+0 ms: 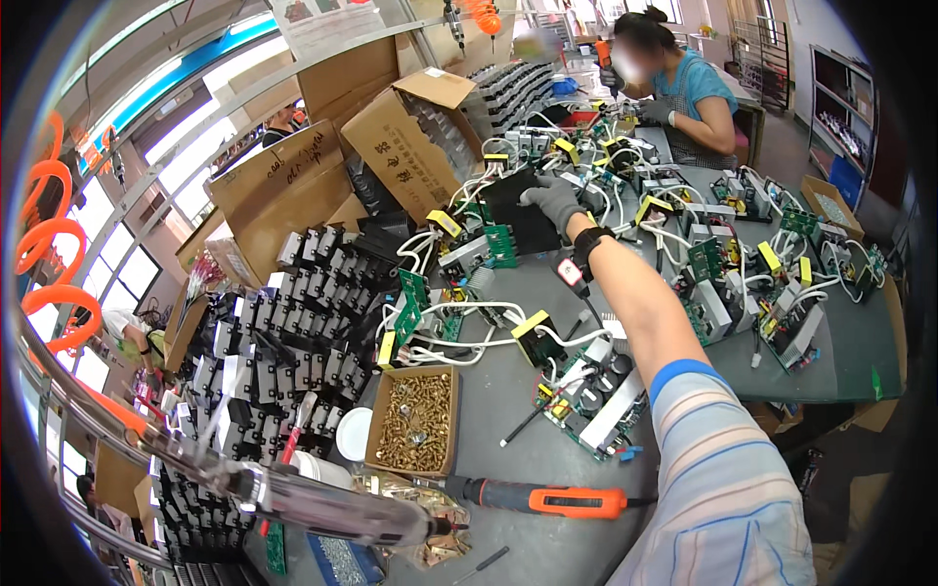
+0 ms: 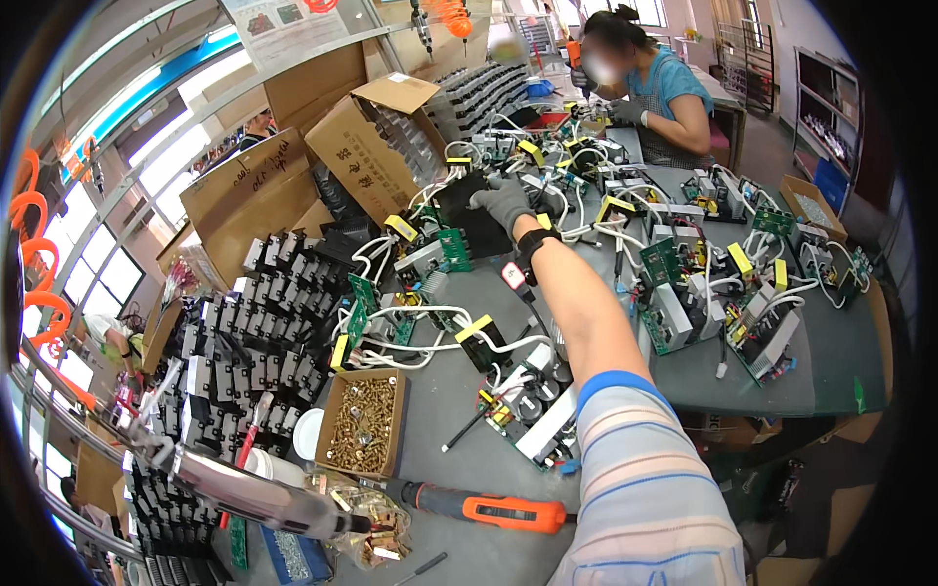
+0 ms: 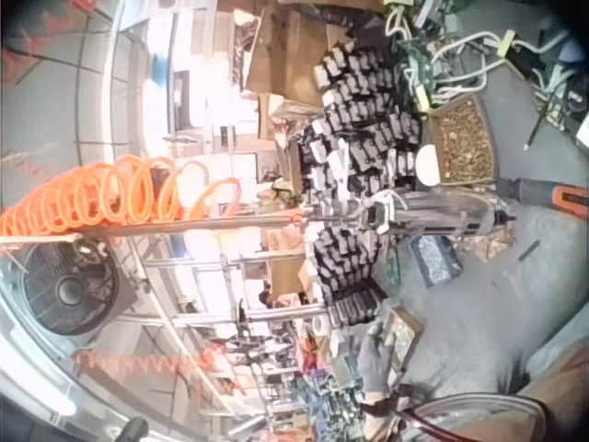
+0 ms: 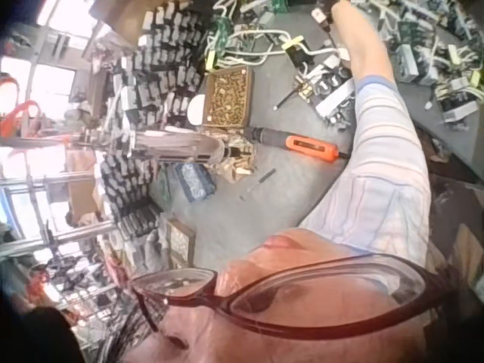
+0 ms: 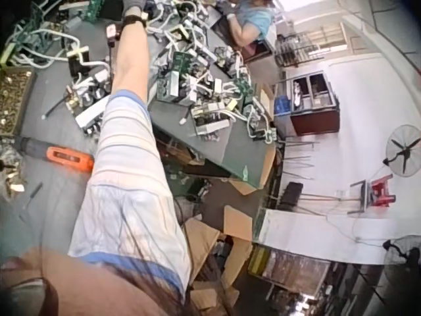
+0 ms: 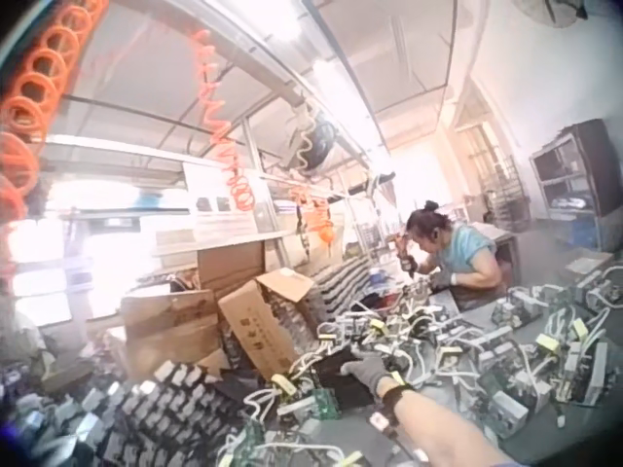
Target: The recorder is assembling electronic power supply units, installing PCB components, and fastening screws using a pneumatic screwdriver.
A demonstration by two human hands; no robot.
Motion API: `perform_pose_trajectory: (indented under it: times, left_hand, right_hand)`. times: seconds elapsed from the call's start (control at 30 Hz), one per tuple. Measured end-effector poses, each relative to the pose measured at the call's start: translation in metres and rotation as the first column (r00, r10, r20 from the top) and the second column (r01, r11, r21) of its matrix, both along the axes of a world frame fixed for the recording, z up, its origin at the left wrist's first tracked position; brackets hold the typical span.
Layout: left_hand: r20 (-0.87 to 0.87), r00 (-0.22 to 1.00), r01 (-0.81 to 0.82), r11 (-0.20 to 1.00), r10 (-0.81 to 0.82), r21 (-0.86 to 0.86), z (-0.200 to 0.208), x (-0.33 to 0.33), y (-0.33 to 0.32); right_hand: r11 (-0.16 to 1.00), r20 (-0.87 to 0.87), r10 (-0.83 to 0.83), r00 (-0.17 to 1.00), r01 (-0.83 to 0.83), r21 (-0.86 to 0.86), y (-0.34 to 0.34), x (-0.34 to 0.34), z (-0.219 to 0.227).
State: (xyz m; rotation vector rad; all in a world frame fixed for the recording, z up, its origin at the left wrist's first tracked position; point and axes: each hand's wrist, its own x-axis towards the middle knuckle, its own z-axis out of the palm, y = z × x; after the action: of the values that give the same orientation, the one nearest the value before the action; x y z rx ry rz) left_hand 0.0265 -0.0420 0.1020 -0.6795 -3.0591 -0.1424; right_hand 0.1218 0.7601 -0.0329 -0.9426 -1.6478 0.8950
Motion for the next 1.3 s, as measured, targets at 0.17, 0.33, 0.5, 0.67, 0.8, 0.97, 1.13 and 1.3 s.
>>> perform_pose_trajectory:
  times: [0.17, 0.33, 0.5, 0.67, 0.8, 0.97, 1.13, 1.3]
  left_hand:
    - [-0.034, 0.99, 0.14, 0.99, -0.138, 0.032, 0.013, 0.021, 0.005]
    - [0.038, 0.977, 0.2, 0.964, -0.209, 0.175, 0.016, 0.04, 0.008]
    - [0.107, 0.951, 0.25, 0.926, -0.29, 0.281, 0.019, 0.065, 0.035]
    - [-0.043, 0.857, 0.433, 0.671, -0.514, 0.602, 0.044, 0.085, 0.064]
    - [0.154, 0.758, 0.096, 0.342, -0.634, 0.935, 0.058, 0.094, 0.079]
    - [-0.099, 0.846, 0.299, 0.313, -0.524, 0.901, 0.018, 0.112, 0.056]
    - [0.144, 0.37, -0.508, -0.07, -0.918, 0.858, -0.037, 0.124, 0.011]
    - [0.508, 0.701, -0.619, -0.075, -0.501, 0.782, -0.101, 0.124, -0.039]
  right_hand:
    - [0.972, -0.218, 0.198, 0.956, -0.22, -0.08, -0.024, 0.034, 0.052]
    - [0.916, -0.339, 0.401, 0.851, -0.381, 0.128, -0.093, 0.029, 0.155]
    - [0.821, -0.278, 0.535, 0.798, -0.413, 0.393, -0.17, 0.035, 0.239]
    - [0.575, -0.315, 0.818, 0.481, -0.708, 0.411, -0.301, 0.058, 0.256]
    - [0.371, -0.394, 0.893, 0.216, -0.85, 0.375, -0.406, 0.085, 0.247]
    - [0.149, -0.461, 0.888, -0.011, -0.939, 0.309, -0.473, 0.102, 0.206]
    - [0.389, 0.037, 0.89, 0.454, -0.801, 0.455, -0.569, 0.106, 0.101]
    - [0.118, 0.422, 0.744, 0.517, -0.724, 0.679, -0.664, 0.125, 0.044]
